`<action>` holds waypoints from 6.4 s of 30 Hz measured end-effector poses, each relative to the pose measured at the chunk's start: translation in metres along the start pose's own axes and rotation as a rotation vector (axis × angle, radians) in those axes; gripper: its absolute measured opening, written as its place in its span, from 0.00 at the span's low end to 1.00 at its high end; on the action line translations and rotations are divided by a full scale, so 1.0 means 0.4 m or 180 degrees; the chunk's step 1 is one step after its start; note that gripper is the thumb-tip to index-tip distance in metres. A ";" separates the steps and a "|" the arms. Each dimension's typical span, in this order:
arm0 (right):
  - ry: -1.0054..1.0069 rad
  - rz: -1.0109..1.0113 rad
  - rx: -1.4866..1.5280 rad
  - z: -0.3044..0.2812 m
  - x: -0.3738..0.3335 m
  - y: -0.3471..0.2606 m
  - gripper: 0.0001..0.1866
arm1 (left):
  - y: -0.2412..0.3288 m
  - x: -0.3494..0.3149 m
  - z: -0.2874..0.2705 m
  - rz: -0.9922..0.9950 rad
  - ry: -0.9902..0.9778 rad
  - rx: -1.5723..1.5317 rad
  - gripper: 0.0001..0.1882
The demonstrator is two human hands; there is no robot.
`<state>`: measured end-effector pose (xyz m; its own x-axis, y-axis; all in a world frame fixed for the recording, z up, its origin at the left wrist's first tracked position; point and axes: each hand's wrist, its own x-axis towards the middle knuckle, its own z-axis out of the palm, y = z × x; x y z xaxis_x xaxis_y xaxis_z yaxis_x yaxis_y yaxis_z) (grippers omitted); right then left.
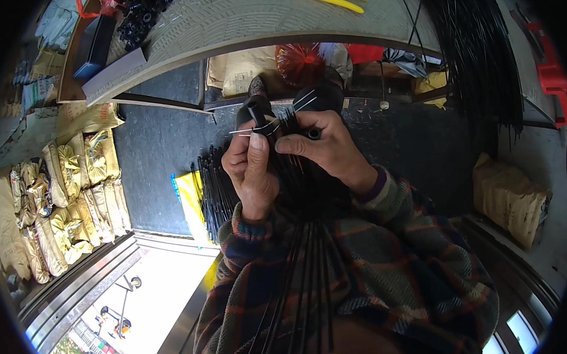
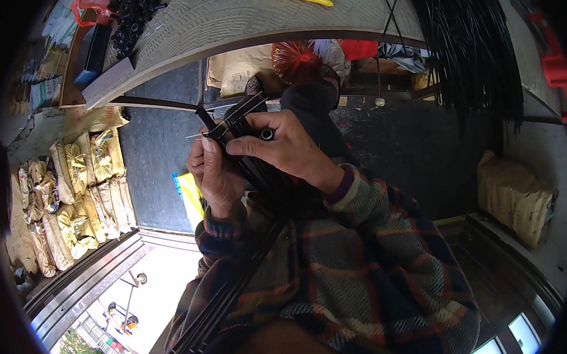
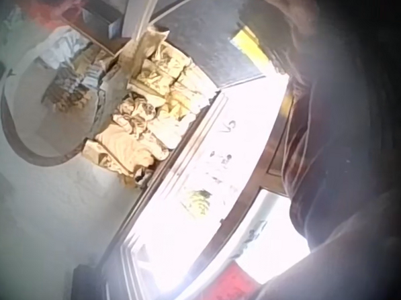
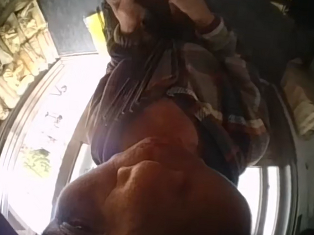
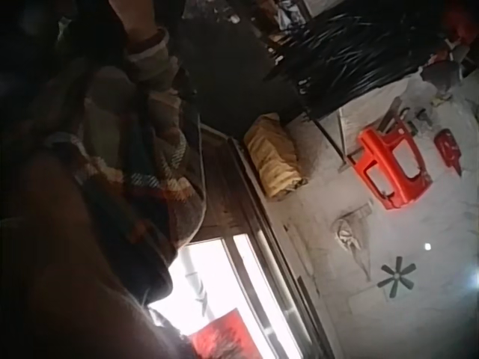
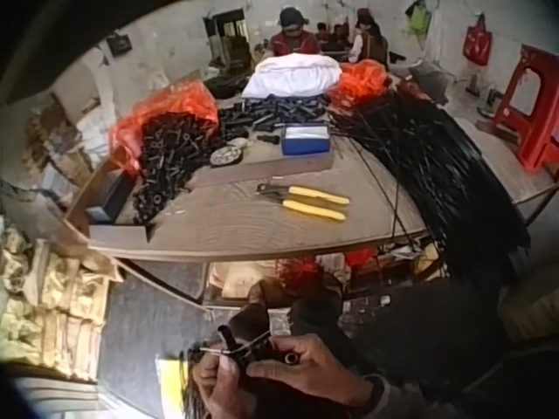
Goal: Bundling several black cables together using a connector and a pair of pliers.
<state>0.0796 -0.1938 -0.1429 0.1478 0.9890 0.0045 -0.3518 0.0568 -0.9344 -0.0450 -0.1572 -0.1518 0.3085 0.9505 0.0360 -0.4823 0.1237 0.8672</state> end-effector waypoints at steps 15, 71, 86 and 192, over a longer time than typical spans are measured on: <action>0.0208 -0.0466 -0.0617 0.014 -0.033 0.021 0.09 | -0.002 -0.022 -0.010 0.0339 -0.0235 0.0877 0.15; -0.0764 -0.1207 -0.3298 0.050 0.182 -0.154 0.17 | 0.006 0.001 0.018 -0.0670 0.0384 -0.1228 0.17; -0.0701 -0.1816 -0.2725 0.015 0.145 -0.140 0.44 | 0.016 -0.014 0.003 -0.0325 0.0202 -0.1096 0.13; -0.0543 -0.0533 0.0188 0.128 0.057 0.081 0.05 | 0.066 -0.049 -0.087 0.1056 0.0722 -0.0034 0.15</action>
<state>0.0244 -0.1626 -0.1548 0.0520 0.9736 0.2224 -0.3896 0.2248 -0.8931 -0.0922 -0.1626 -0.1468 -0.0537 0.9780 0.2015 -0.5340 -0.1986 0.8218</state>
